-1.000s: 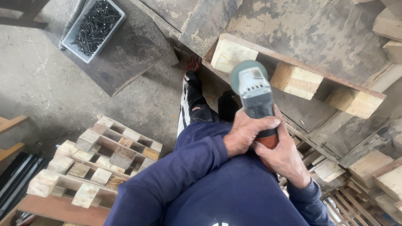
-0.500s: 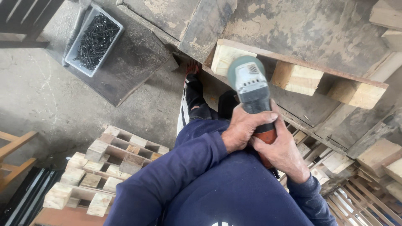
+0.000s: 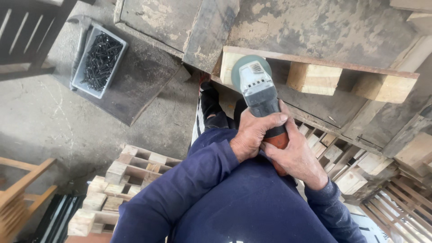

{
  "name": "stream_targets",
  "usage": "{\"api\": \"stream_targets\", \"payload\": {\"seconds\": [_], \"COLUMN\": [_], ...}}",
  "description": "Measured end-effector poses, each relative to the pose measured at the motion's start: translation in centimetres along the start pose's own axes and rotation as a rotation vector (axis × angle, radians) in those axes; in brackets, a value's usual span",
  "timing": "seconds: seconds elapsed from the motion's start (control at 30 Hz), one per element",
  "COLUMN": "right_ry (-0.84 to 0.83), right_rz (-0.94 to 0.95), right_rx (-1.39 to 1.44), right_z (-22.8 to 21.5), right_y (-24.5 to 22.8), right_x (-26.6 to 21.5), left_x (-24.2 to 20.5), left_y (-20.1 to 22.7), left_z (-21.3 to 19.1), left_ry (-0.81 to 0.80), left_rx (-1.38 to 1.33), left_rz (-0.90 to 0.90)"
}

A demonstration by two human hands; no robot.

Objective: The person uses an angle grinder with a sanding disc to smooth the surfaces of small wooden blocks arranged on a workbench. The person moves the tool across each block, generating sawdust, and briefly repositions one block before continuing.

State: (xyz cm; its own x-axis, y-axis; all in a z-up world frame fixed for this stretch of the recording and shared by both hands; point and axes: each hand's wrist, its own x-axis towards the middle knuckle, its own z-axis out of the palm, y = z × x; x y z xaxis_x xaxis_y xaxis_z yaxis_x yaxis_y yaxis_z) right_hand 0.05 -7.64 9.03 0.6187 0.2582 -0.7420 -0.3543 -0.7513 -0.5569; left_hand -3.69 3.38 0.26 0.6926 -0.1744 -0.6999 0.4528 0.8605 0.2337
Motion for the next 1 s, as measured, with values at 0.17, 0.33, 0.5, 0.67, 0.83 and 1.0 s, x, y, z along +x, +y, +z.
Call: {"api": "stream_targets", "payload": {"seconds": [0.17,0.33,0.5,0.67,0.83,1.0], "right_ry": [0.110,0.090,0.073,0.079,0.124,0.079], "right_rz": [0.018,0.098,0.125,0.219,0.149,0.122], "right_rx": [0.019,0.042,0.094,0.107,0.154,0.075], "right_z": [-0.5,0.3,0.5,1.0,1.0,0.6], "right_y": [1.2,2.5,2.6,2.5,2.0,1.5], "right_x": [-1.2,-1.7,-3.3,-2.0,-2.3,-1.5], "left_x": [1.1,0.3,-2.3,-0.8,-1.0,-0.8], "left_y": [-1.7,-1.8,-1.2,0.1,0.0,1.1], "left_z": [1.3,1.0,1.8,1.6,2.1,2.5], "left_ry": [-0.037,0.000,0.011,0.026,0.019,0.076], "left_rx": [0.126,0.166,0.166,0.266,0.242,0.260], "left_rz": [-0.027,-0.063,-0.163,-0.138,-0.118,-0.178]}}
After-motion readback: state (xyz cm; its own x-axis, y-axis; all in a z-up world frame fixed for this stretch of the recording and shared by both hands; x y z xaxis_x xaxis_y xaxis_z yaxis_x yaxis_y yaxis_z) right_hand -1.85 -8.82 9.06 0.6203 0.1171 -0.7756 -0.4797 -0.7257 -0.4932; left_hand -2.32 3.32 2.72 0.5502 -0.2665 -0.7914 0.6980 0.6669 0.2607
